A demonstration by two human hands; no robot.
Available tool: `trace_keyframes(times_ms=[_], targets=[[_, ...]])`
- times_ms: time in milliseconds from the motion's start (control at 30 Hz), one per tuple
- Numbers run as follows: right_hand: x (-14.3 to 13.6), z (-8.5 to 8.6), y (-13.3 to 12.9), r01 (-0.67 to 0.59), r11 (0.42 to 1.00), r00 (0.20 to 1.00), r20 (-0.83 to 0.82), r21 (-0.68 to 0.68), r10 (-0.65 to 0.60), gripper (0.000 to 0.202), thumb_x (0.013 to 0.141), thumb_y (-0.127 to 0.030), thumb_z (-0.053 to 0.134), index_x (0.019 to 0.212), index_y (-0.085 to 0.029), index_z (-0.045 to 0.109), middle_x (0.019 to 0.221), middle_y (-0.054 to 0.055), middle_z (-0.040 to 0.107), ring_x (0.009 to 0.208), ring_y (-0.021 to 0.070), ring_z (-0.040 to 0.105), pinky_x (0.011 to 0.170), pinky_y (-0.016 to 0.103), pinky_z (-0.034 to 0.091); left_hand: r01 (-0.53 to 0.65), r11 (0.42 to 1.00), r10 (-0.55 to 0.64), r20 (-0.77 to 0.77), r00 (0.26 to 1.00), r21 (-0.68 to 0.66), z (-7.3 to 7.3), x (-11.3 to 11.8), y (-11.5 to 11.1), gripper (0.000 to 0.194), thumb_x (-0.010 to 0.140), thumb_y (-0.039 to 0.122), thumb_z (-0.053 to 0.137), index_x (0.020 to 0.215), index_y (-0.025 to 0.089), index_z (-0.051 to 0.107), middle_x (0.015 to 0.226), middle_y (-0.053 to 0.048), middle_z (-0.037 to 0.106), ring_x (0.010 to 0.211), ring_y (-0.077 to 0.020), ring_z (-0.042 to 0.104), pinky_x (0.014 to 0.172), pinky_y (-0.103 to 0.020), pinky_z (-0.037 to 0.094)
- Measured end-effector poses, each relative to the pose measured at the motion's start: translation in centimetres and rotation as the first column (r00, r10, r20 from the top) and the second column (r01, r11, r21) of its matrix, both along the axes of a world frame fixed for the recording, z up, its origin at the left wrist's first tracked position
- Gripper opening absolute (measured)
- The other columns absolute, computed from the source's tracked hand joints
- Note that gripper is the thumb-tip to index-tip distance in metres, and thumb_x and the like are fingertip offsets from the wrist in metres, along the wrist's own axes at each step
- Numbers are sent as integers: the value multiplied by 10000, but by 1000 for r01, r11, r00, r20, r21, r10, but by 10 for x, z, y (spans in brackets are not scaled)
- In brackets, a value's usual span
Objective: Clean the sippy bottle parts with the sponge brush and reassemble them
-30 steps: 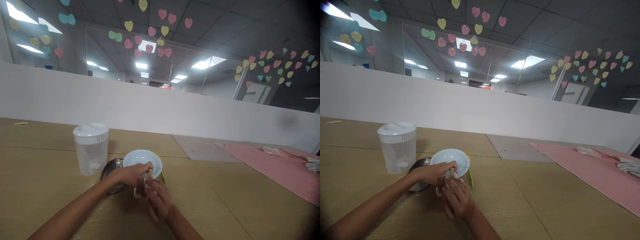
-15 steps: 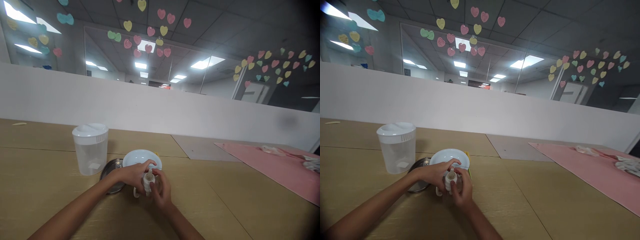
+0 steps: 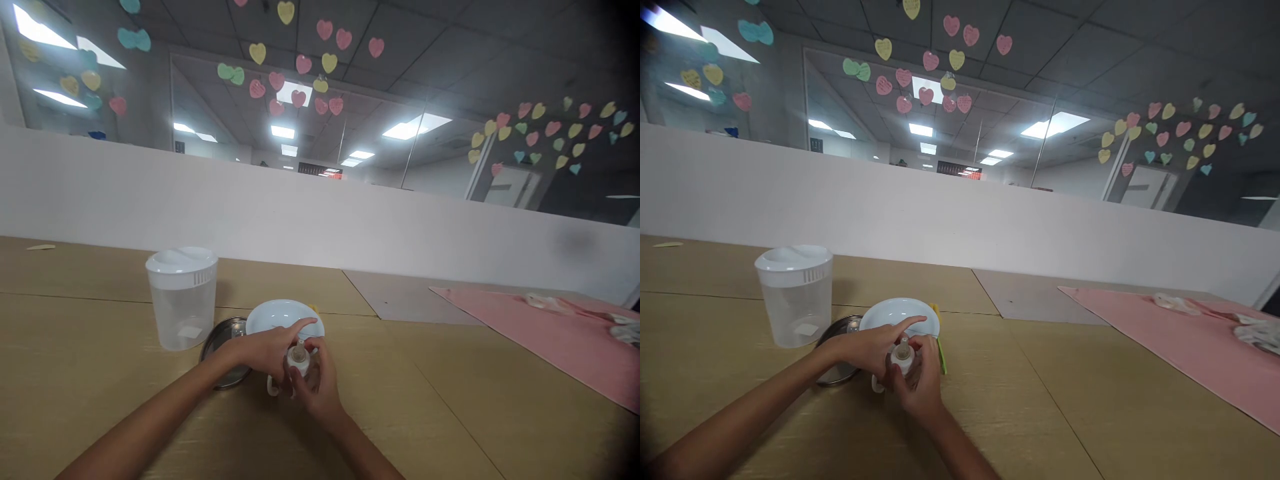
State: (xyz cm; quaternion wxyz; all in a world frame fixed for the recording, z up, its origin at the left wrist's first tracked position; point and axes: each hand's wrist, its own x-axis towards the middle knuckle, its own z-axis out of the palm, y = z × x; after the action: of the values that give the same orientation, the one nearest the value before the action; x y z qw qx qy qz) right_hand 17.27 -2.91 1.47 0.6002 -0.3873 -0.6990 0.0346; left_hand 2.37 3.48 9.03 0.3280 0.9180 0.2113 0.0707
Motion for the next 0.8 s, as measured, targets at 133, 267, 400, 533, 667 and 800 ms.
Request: trace_keyframes(times_ms=[133, 267, 400, 533, 667, 800], targets=[[-1, -2, 0, 32, 999, 999, -3, -22, -32, 245, 772, -331, 594, 945, -211, 467, 844, 20, 527, 747, 169, 548, 666, 313, 468, -10, 993, 10, 2, 1000, 116, -2, 0, 0, 1109, 552, 195, 708, 1449, 261, 59, 965, -15, 624, 855, -200, 597, 685, -249, 450], [-1, -5, 2, 56, 998, 998, -6, -13, -56, 252, 769, -324, 602, 954, -209, 474, 843, 23, 532, 745, 169, 550, 664, 312, 468, -3, 983, 7, -24, 1000, 186, -5, 2, 0, 1072, 566, 238, 715, 1448, 267, 105, 1050, -44, 620, 890, -216, 595, 719, -269, 453], [2, -4, 3, 70, 997, 996, 44, 36, -72, 256, 763, -311, 606, 962, -209, 481, 836, 24, 535, 729, 167, 546, 643, 301, 465, 39, 981, -39, -1, 999, 188, 0, 2, -3, 1027, 580, 240, 714, 1443, 289, 161, 1257, -51, 552, 1076, -232, 548, 872, -292, 435], [4, -4, 4, 89, 994, 990, 108, 59, -95, 289, 771, -305, 619, 1004, -212, 475, 876, 35, 554, 766, 174, 559, 650, 296, 474, 61, 982, -46, -88, 995, 176, 12, -15, 2, 998, 605, 294, 721, 1449, 269, 188, 1430, -60, 400, 1265, -251, 414, 1019, -318, 356], [4, -7, 4, 127, 990, 981, 141, 59, -134, 307, 792, -315, 606, 1041, -215, 457, 896, 45, 548, 805, 186, 563, 694, 321, 488, -127, 951, 191, -214, 958, 280, 19, -44, 23, 931, 602, 309, 736, 1416, 239, 289, 1461, -90, 357, 1311, -261, 363, 1059, -345, 316], [5, -8, 5, 125, 991, 973, 191, 55, -133, 308, 803, -321, 587, 1056, -216, 447, 919, 55, 546, 830, 195, 562, 705, 338, 497, -382, 750, 589, -282, 757, 540, 12, -59, 47, 615, 631, 169, 676, 1228, 127, 530, 1251, -195, 558, 1165, -321, 506, 953, -403, 399]])
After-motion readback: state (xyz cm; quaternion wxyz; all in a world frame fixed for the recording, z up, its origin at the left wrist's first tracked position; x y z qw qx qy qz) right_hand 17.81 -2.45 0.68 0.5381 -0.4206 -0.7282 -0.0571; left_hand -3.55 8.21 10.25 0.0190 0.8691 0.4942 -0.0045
